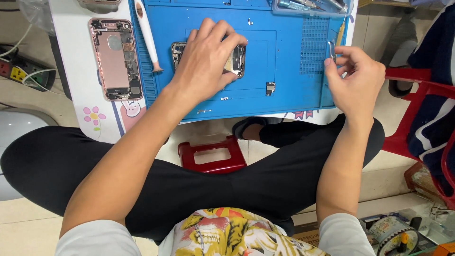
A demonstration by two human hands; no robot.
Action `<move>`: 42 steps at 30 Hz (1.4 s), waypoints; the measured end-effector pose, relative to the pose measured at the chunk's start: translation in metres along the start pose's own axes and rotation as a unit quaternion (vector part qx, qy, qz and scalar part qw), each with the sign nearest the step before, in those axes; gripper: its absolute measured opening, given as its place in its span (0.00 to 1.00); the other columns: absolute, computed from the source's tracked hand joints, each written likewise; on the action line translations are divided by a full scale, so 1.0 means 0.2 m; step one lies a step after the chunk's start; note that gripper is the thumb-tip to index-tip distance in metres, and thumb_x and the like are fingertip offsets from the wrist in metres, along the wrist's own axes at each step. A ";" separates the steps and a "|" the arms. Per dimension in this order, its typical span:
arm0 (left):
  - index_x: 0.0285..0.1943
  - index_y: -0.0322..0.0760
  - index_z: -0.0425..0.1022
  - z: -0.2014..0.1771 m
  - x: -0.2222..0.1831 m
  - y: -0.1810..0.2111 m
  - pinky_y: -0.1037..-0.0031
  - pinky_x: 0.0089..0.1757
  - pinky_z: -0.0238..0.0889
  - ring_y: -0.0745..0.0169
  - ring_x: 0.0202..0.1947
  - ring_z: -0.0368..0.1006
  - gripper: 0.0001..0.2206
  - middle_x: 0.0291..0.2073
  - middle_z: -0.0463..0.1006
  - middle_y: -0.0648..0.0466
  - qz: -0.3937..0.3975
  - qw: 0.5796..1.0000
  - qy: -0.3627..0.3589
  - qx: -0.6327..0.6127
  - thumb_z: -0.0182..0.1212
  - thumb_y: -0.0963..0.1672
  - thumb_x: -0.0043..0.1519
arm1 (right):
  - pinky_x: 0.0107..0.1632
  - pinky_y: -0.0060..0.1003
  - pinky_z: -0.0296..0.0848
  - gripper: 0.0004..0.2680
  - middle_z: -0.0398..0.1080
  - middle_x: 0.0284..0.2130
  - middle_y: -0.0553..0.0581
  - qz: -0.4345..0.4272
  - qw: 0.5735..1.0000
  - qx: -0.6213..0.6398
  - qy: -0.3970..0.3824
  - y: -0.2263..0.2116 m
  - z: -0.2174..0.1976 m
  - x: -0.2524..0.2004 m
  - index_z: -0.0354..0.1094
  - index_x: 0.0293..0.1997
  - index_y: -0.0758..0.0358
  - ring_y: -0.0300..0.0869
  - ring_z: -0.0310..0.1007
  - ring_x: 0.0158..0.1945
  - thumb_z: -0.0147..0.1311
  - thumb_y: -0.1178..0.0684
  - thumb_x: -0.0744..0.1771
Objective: The person uses a screwdriver to remove screws from a disassembled smartphone placed on a blue mat. They then use tweezers to carefully remove small internal components and place them on the mat.
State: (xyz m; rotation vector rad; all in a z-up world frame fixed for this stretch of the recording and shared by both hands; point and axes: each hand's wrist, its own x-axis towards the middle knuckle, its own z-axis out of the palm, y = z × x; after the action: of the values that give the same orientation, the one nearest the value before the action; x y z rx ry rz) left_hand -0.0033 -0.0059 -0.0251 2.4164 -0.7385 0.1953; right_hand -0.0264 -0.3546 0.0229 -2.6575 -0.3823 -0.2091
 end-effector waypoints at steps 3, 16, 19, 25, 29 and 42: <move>0.62 0.36 0.77 0.01 0.00 -0.01 0.57 0.43 0.65 0.46 0.50 0.65 0.33 0.50 0.72 0.50 0.002 1.000 -0.003 -0.001 0.86 0.45 0.46 | 0.38 0.32 0.68 0.03 0.71 0.34 0.56 0.049 0.994 0.093 -0.038 -0.11 0.05 0.01 0.73 0.51 0.71 0.38 0.66 0.33 0.58 0.66 0.72; 0.63 0.32 0.77 0.02 -0.01 -0.04 0.55 0.45 0.65 0.46 0.49 0.67 0.33 0.53 0.70 0.51 0.009 1.000 -0.017 -0.023 0.86 0.47 0.49 | 0.29 0.35 0.56 0.06 0.74 0.28 0.47 -0.089 0.992 0.054 -0.075 -0.48 0.32 0.08 0.82 0.44 0.56 0.37 0.67 0.28 0.58 0.52 0.73; 0.63 0.33 0.78 0.02 -0.01 -0.04 0.55 0.45 0.65 0.47 0.49 0.67 0.33 0.52 0.70 0.51 0.003 1.000 -0.023 -0.015 0.86 0.49 0.50 | 0.28 0.35 0.56 0.06 0.75 0.26 0.47 -0.098 0.992 0.055 -0.062 -0.48 0.33 0.09 0.83 0.39 0.57 0.37 0.66 0.25 0.61 0.54 0.73; 0.62 0.34 0.77 0.02 0.00 -0.04 0.55 0.43 0.66 0.47 0.49 0.67 0.32 0.52 0.69 0.51 0.004 1.000 -0.022 -0.005 0.85 0.49 0.50 | 0.27 0.35 0.53 0.06 0.74 0.24 0.48 -0.094 0.993 0.059 -0.045 -0.47 0.35 0.09 0.84 0.40 0.58 0.37 0.62 0.23 0.62 0.55 0.73; 0.62 0.34 0.77 0.02 -0.01 -0.04 0.56 0.45 0.66 0.47 0.49 0.67 0.33 0.52 0.69 0.51 0.003 1.000 -0.023 0.002 0.85 0.49 0.49 | 0.27 0.35 0.53 0.06 0.74 0.24 0.48 -0.094 0.994 0.048 -0.040 -0.48 0.35 0.09 0.84 0.40 0.58 0.37 0.62 0.23 0.62 0.55 0.73; 0.63 0.33 0.78 0.05 0.00 -0.05 0.54 0.43 0.62 0.45 0.51 0.67 0.33 0.53 0.68 0.50 -0.003 0.999 -0.026 -0.037 0.86 0.48 0.49 | 0.26 0.40 0.55 0.06 0.74 0.25 0.46 -0.082 0.993 -0.026 -0.076 -0.49 0.34 0.12 0.83 0.39 0.53 0.40 0.67 0.25 0.62 0.50 0.73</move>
State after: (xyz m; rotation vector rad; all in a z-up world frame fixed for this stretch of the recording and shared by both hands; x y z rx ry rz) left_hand 0.0016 -0.0039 -0.0384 2.3604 -0.7477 0.1015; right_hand -0.0268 -0.2334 0.0073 -2.7032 -0.6532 -0.0684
